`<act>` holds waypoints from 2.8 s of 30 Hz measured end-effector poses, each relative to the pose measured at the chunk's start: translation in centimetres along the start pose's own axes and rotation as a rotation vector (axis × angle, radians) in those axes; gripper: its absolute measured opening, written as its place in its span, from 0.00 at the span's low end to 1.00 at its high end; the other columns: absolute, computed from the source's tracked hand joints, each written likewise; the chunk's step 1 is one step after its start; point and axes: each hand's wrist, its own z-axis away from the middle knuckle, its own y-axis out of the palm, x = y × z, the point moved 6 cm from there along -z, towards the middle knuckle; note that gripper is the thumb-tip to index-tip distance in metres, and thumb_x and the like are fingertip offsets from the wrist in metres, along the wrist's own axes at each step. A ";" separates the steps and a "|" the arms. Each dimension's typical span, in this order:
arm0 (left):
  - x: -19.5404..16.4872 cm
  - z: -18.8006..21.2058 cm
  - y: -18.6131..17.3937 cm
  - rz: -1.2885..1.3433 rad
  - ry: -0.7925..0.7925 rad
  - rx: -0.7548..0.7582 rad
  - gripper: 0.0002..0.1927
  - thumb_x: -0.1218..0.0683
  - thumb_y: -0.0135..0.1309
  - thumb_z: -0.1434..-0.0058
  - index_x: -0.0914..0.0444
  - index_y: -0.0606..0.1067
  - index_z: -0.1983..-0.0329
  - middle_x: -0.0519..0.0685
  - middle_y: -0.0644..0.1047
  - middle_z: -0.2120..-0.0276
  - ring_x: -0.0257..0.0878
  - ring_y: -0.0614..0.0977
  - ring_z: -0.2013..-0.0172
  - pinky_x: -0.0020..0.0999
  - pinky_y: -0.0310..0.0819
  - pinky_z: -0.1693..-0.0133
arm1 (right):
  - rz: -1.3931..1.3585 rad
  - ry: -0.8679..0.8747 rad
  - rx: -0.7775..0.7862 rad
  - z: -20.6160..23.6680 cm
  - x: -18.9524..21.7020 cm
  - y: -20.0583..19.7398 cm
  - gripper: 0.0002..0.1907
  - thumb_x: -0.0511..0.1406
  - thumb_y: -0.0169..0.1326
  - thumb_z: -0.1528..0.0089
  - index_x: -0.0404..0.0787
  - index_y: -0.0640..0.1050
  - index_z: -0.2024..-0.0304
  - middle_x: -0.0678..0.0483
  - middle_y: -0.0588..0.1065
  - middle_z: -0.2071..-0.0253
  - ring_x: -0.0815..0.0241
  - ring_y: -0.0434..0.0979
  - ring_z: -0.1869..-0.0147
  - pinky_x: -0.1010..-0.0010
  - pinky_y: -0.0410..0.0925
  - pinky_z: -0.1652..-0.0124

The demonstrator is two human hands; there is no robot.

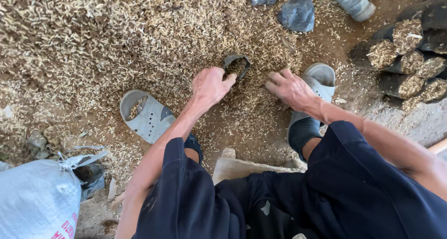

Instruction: The person repeatedly scoops wood pellets from a large pile on the floor into small black plastic bags, then places the filled bags into a stack nearby. The person uses both hands to fill and close each bag before stacking it.

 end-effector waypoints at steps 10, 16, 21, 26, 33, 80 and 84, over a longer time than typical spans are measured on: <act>1.4 -1.0 1.7 0.092 0.139 -0.140 0.13 0.55 0.47 0.39 0.61 0.72 0.80 0.43 0.69 0.87 0.33 0.64 0.89 0.35 0.63 0.85 | -1.446 0.526 -0.093 -5.4 -0.1 -6.1 0.22 0.35 0.60 0.40 0.37 0.76 0.45 0.45 0.79 0.50 0.60 0.84 0.55 0.69 0.79 0.52; 1.5 -1.1 1.6 0.046 0.245 -0.244 0.13 0.54 0.49 0.40 0.59 0.69 0.82 0.43 0.65 0.88 0.33 0.62 0.88 0.33 0.58 0.84 | -1.023 0.405 -0.085 -7.5 1.9 -8.5 0.19 0.35 0.51 0.33 0.42 0.77 0.40 0.42 0.80 0.51 0.57 0.78 0.62 0.71 0.73 0.64; 1.5 -0.9 1.1 0.002 0.312 -0.303 0.14 0.57 0.47 0.40 0.59 0.66 0.82 0.44 0.64 0.87 0.34 0.63 0.86 0.33 0.60 0.83 | -0.193 -0.045 -0.475 -8.8 2.3 -11.0 0.19 0.36 0.60 0.39 0.38 0.78 0.46 0.46 0.79 0.47 0.50 0.81 0.55 0.62 0.75 0.56; -0.3 -1.0 0.2 -0.144 0.415 -0.345 0.12 0.58 0.48 0.42 0.59 0.67 0.81 0.45 0.67 0.85 0.34 0.66 0.87 0.34 0.62 0.85 | -0.430 -0.241 -0.312 -12.1 0.3 -7.5 0.14 0.36 0.63 0.41 0.38 0.81 0.53 0.48 0.80 0.55 0.53 0.81 0.60 0.67 0.76 0.63; 1.1 -1.0 0.6 0.552 -0.028 0.063 0.19 0.57 0.38 0.33 0.60 0.68 0.81 0.48 0.71 0.83 0.36 0.68 0.86 0.37 0.64 0.82 | -0.358 0.044 -0.187 -15.1 -0.4 -1.8 0.05 0.24 0.53 0.37 0.34 0.77 0.68 0.50 0.75 0.77 0.58 0.72 0.80 0.64 0.68 0.83; 1.3 -0.1 -0.4 0.130 0.263 -0.380 0.10 0.55 0.49 0.40 0.60 0.70 0.77 0.44 0.71 0.78 0.32 0.67 0.83 0.35 0.64 0.81 | 0.179 -0.217 -0.178 -4.0 4.1 -3.2 0.27 0.48 0.57 0.50 0.45 0.74 0.51 0.44 0.70 0.40 0.41 0.69 0.37 0.45 0.72 0.50; 1.8 0.0 0.1 0.084 0.096 -0.206 0.16 0.49 0.52 0.36 0.61 0.69 0.77 0.48 0.70 0.80 0.38 0.65 0.84 0.41 0.62 0.82 | 0.145 -0.105 -0.122 -0.9 2.0 -0.1 0.22 0.32 0.59 0.43 0.48 0.75 0.46 0.50 0.70 0.37 0.49 0.68 0.33 0.56 0.72 0.44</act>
